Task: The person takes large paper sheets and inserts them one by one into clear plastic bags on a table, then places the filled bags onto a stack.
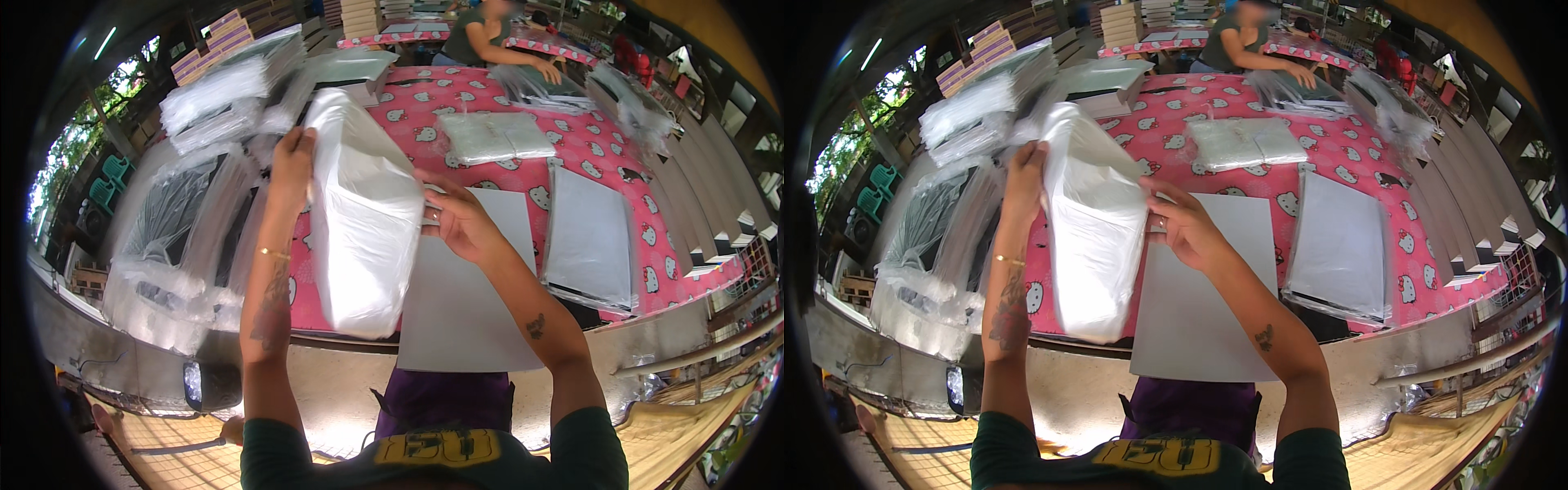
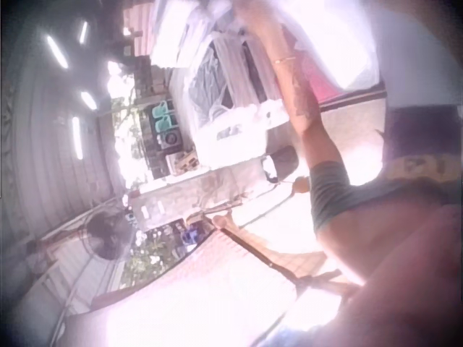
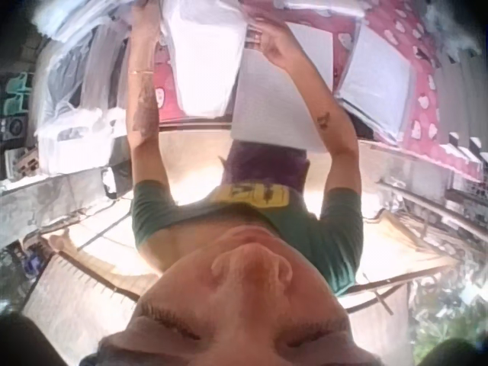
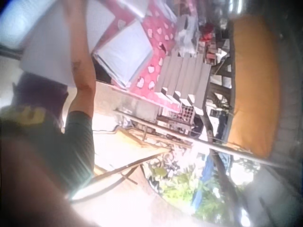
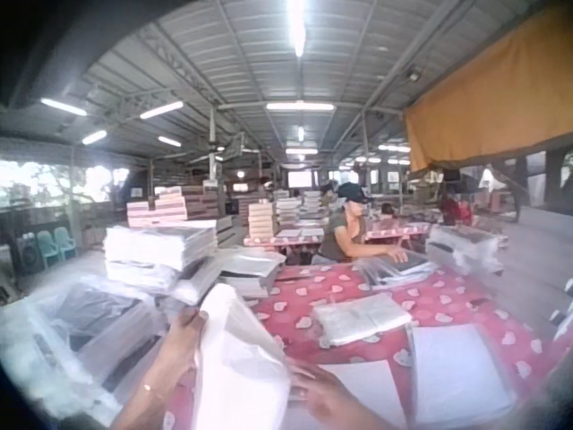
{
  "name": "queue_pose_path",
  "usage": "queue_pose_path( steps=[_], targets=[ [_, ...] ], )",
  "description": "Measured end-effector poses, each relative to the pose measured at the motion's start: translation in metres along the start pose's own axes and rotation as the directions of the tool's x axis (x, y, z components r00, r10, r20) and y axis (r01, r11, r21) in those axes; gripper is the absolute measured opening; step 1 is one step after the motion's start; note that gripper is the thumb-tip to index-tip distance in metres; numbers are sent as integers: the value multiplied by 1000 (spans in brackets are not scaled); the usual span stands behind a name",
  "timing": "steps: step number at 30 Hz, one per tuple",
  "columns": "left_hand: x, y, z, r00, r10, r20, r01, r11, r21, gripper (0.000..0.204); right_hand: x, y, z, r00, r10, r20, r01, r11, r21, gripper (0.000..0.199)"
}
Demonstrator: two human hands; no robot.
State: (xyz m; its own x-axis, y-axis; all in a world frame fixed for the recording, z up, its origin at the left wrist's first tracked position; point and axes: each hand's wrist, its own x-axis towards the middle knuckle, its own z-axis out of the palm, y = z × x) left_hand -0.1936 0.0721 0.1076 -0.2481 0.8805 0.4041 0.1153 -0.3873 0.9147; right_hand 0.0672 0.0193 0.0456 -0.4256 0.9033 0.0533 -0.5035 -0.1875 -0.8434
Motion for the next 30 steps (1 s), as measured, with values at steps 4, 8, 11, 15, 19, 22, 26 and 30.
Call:
queue_pose_path(
  steps=[4,8,11,15,19,22,26,30],
  targets=[
    [0,-84,-6,982,138,132,-190,761,620,36,-25,26,-17,981,-6,-196,40,984,171,44],
    [-107,-116,48,893,-96,439,-177,822,541,52,-56,47,-44,901,121,-417,-89,991,95,55],
    [-154,-119,58,899,84,430,-294,844,449,52,-60,61,-53,887,216,-408,-212,976,55,62],
    [-166,-98,63,922,151,358,-336,771,541,42,-57,55,-49,894,242,-377,-259,966,6,64],
    [-164,-114,63,918,55,392,-288,771,568,32,-53,59,-51,901,243,-360,-269,963,-23,67],
    [-156,-128,60,950,70,303,-234,804,547,27,-48,63,-46,907,225,-355,-259,965,-50,69],
    [-142,-116,41,846,-412,339,349,908,233,23,-38,62,-20,890,218,-402,-274,958,-89,67],
    [-137,-82,38,751,-569,335,570,815,106,26,-14,72,-16,913,124,-388,-198,968,-156,51]
  ],
)
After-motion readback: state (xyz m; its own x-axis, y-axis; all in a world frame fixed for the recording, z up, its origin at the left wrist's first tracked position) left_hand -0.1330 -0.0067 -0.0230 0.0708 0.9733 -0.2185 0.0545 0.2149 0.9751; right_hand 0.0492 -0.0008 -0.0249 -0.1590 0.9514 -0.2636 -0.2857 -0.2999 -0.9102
